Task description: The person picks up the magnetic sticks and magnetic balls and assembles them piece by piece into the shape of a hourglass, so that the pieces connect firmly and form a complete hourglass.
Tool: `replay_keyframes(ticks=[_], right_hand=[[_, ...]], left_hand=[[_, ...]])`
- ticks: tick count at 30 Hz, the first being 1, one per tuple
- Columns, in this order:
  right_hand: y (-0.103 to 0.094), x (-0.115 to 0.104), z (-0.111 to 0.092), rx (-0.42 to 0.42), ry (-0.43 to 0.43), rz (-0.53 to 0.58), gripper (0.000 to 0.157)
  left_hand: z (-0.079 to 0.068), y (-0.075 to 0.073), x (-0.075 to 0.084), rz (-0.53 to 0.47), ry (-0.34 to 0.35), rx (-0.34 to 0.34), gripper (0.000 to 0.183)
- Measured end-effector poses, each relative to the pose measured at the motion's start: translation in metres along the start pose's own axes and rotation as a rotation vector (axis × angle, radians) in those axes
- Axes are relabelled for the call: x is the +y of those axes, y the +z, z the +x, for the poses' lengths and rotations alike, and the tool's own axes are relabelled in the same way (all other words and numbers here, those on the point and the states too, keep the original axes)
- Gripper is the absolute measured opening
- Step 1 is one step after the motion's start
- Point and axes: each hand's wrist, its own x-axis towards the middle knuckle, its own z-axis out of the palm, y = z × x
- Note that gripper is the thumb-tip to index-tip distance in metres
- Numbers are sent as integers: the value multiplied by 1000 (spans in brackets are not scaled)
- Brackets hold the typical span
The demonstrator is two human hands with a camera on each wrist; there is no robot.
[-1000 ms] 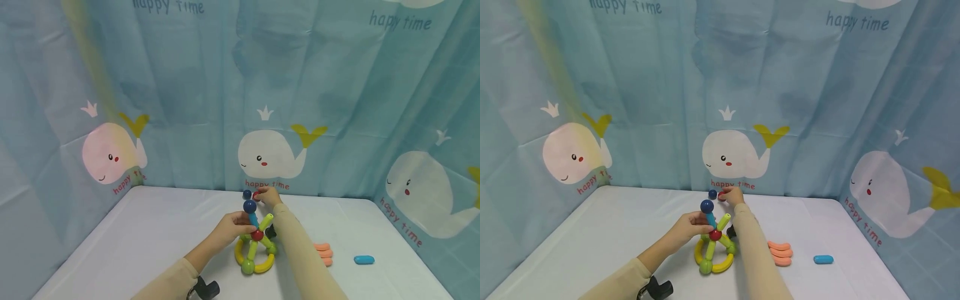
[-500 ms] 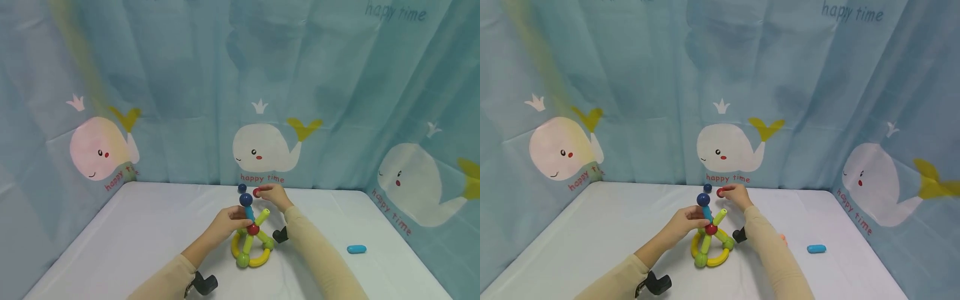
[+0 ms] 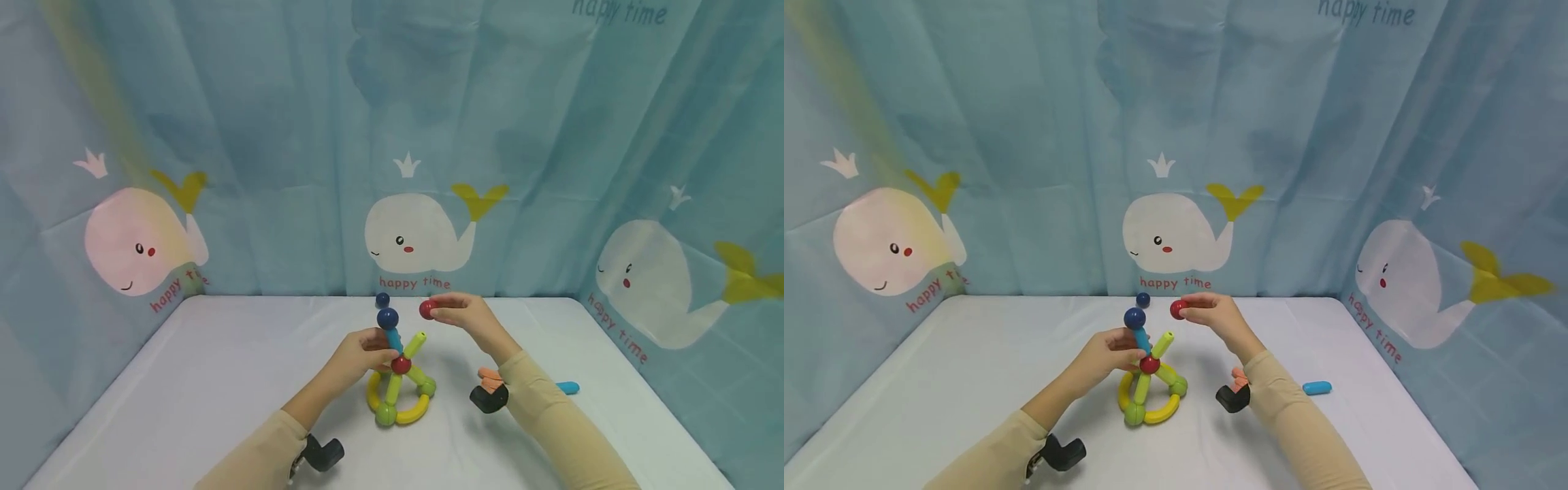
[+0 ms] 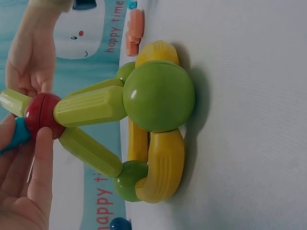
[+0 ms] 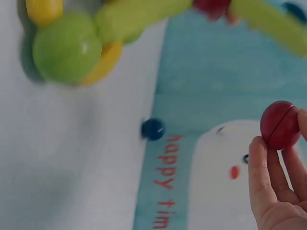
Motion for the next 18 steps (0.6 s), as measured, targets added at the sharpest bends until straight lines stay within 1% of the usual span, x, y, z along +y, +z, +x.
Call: replay_keyframes(ticks=[3, 7, 12, 18], right_hand=[[-1, -6, -19, -14, -25, 3, 44], [1, -12, -32, -27, -50, 14, 42], [4, -12, -39, -45, -54, 16, 43], [5, -12, -40, -45, -65, -2, 43]], left_hand=[[0, -1, -1, 6, -2, -2, 35], [1, -2, -1, 6, 20, -7, 37], [0, -2, 0, 1, 22, 1, 36], [0, -1, 0, -3, 17, 5, 34]])
